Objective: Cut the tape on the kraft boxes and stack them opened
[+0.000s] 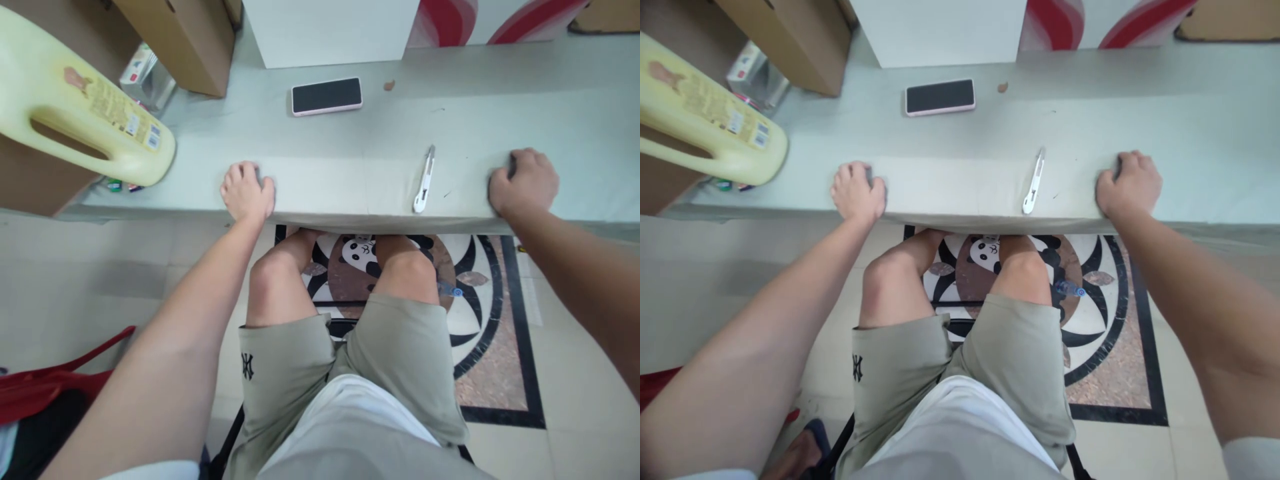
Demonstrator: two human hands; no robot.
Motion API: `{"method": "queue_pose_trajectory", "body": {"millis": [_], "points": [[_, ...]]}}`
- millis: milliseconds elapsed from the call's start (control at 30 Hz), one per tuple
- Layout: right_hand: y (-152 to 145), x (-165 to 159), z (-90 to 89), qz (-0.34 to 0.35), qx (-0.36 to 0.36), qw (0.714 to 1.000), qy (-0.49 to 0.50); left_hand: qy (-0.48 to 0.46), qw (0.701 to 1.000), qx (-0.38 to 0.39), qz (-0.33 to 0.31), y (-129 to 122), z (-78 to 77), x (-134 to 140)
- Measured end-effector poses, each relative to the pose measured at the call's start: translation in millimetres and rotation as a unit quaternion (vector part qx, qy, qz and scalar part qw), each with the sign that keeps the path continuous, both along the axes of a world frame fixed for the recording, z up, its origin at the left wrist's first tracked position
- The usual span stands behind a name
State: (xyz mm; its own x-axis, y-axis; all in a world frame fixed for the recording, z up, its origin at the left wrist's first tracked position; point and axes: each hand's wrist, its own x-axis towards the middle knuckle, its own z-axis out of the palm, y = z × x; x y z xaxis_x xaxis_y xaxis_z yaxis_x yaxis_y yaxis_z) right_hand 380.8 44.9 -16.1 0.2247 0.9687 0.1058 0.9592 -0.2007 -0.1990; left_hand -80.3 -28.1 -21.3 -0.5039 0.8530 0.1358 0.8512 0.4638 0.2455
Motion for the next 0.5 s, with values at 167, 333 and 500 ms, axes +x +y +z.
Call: {"method": "queue_pose_trajectory", "body": {"millis": [167, 333, 500], "points": [[0.4, 0.0, -0.9, -0.004, -0.004, 1.000, 0.010, 0.011, 1.000, -0.010, 0.000, 0.0, 0.3, -1.0], [1.6, 3.2, -5.6, 0.002, 0.025, 1.000, 0.019, 0.032, 0.999, -0.036, -0.011, -2.4, 2.6, 0.5], [0.9, 0.5, -3.3, 0.017, 0.012, 1.000, 0.009, 0.055, 0.990, -0.121, -0.052, 10.3, 18.1, -10.9]]}}
